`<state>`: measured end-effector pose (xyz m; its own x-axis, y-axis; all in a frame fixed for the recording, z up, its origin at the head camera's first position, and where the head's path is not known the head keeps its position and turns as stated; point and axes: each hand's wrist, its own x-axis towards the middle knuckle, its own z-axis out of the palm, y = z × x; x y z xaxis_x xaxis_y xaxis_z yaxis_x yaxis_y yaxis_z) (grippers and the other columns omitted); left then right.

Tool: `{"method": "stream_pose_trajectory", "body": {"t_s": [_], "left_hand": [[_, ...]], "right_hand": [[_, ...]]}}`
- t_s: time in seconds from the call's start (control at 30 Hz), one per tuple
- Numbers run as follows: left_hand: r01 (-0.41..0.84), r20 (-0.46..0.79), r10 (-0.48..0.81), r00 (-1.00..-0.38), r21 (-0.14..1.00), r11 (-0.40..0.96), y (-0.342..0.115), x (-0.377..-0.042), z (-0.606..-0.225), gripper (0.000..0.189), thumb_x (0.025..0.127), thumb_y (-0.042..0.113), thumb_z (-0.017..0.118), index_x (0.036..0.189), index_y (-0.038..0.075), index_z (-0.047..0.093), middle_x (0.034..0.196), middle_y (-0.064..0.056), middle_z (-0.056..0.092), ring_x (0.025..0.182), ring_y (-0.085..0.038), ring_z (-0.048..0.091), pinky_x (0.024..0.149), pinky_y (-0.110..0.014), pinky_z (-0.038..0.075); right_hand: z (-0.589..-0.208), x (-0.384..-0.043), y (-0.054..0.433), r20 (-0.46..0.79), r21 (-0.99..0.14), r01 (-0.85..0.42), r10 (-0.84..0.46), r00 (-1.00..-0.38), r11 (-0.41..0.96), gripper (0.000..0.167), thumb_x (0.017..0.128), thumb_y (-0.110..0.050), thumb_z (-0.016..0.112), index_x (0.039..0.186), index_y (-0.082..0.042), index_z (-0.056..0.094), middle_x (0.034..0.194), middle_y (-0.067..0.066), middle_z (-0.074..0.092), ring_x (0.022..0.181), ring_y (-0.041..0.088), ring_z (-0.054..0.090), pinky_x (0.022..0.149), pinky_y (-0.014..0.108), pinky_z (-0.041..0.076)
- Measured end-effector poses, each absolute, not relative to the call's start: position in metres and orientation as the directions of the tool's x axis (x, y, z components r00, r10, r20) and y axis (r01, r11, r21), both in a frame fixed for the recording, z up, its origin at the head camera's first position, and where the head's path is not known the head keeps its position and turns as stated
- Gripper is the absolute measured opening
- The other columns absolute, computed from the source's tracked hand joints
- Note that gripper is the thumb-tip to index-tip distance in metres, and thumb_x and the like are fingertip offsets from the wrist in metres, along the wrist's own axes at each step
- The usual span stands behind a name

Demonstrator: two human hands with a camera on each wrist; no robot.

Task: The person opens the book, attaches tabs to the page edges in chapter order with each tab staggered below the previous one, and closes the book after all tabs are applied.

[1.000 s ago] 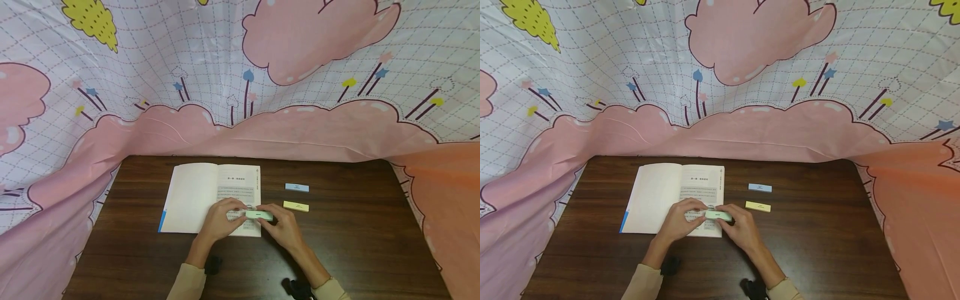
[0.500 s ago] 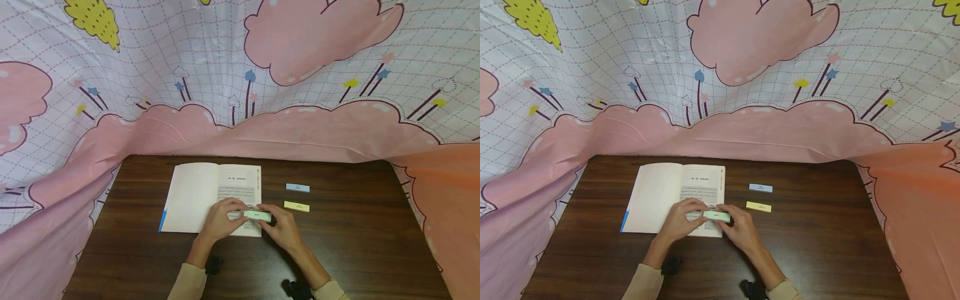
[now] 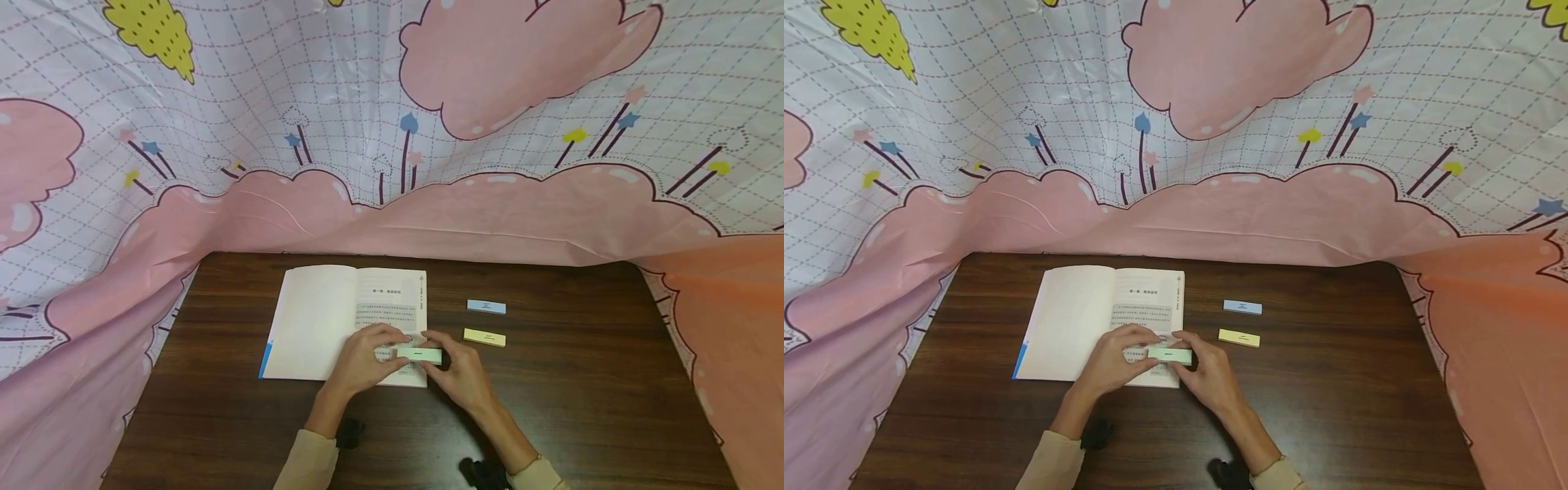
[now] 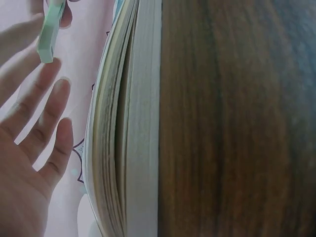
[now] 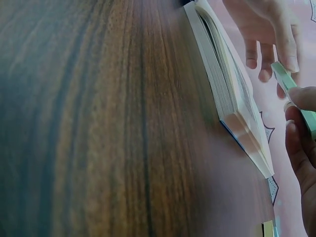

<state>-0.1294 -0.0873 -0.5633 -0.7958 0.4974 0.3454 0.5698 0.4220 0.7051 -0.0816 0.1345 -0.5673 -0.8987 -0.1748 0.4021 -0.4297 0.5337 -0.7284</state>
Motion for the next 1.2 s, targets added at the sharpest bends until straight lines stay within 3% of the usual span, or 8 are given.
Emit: {"method": "stream_pose_trajectory", "body": {"t_s": [0.33,0.5,0.77,1.0,1.1,1.2], "left_hand": [[0.581,0.347,0.510,-0.787,0.695,0.424,-0.0861,-0.1305,-0.5617,0.023,0.081,0.028,0.084,0.101,0.018,0.080,0.107,0.010,0.070,0.101,-0.010,0.065,0.086,-0.032,0.054],[0.583,0.346,0.511,-0.787,0.686,0.435,-0.0853,-0.1300,-0.5614,0.023,0.081,0.027,0.084,0.101,0.018,0.079,0.108,0.010,0.070,0.102,-0.010,0.065,0.087,-0.033,0.054],[0.554,0.274,0.536,-0.798,0.683,0.476,-0.0859,-0.1278,-0.5625,0.028,0.080,0.032,0.084,0.106,0.020,0.078,0.110,0.011,0.069,0.105,-0.009,0.064,0.090,-0.032,0.053],[0.577,0.322,0.526,-0.788,0.686,0.444,-0.0866,-0.1276,-0.5641,0.025,0.082,0.031,0.083,0.103,0.018,0.079,0.110,0.010,0.069,0.104,-0.010,0.065,0.090,-0.033,0.053],[0.573,0.329,0.518,-0.790,0.695,0.434,-0.0863,-0.1277,-0.5650,0.024,0.082,0.031,0.083,0.102,0.017,0.079,0.109,0.010,0.069,0.104,-0.010,0.065,0.089,-0.034,0.053],[0.559,0.322,0.511,-0.797,0.713,0.423,-0.0857,-0.1275,-0.5649,0.023,0.083,0.031,0.082,0.102,0.017,0.079,0.109,0.011,0.069,0.104,-0.010,0.064,0.090,-0.033,0.053]], "right_hand": [[-0.5675,-0.0809,0.1349,0.389,-0.726,-0.413,-0.167,-0.906,0.549,0.054,0.074,-0.007,0.088,0.123,-0.010,0.065,0.097,-0.001,0.074,0.095,0.016,0.070,0.083,0.041,0.057],[-0.5691,-0.0806,0.1348,0.392,-0.722,-0.411,-0.160,-0.906,0.557,0.054,0.073,-0.007,0.088,0.123,-0.011,0.066,0.100,0.005,0.074,0.091,0.014,0.069,0.076,0.040,0.057],[-0.5721,-0.0804,0.1350,0.412,-0.723,-0.438,-0.177,-0.894,0.534,0.056,0.072,-0.003,0.088,0.123,-0.008,0.065,0.095,-0.004,0.074,0.092,0.012,0.070,0.078,0.041,0.057],[-0.5731,-0.0794,0.1344,0.405,-0.708,-0.428,-0.173,-0.898,0.562,0.056,0.073,-0.006,0.088,0.123,-0.010,0.065,0.103,0.005,0.074,0.093,0.015,0.070,0.078,0.040,0.057],[-0.5729,-0.0788,0.1341,0.396,-0.708,-0.415,-0.166,-0.903,0.572,0.056,0.072,-0.007,0.089,0.123,-0.010,0.066,0.108,0.008,0.074,0.071,0.007,0.061,0.067,0.032,0.054],[-0.5727,-0.0779,0.1336,0.382,-0.716,-0.398,-0.156,-0.911,0.574,0.055,0.072,-0.007,0.089,0.123,-0.011,0.066,0.106,0.007,0.074,0.056,0.001,0.039,0.056,0.023,0.044]]}}
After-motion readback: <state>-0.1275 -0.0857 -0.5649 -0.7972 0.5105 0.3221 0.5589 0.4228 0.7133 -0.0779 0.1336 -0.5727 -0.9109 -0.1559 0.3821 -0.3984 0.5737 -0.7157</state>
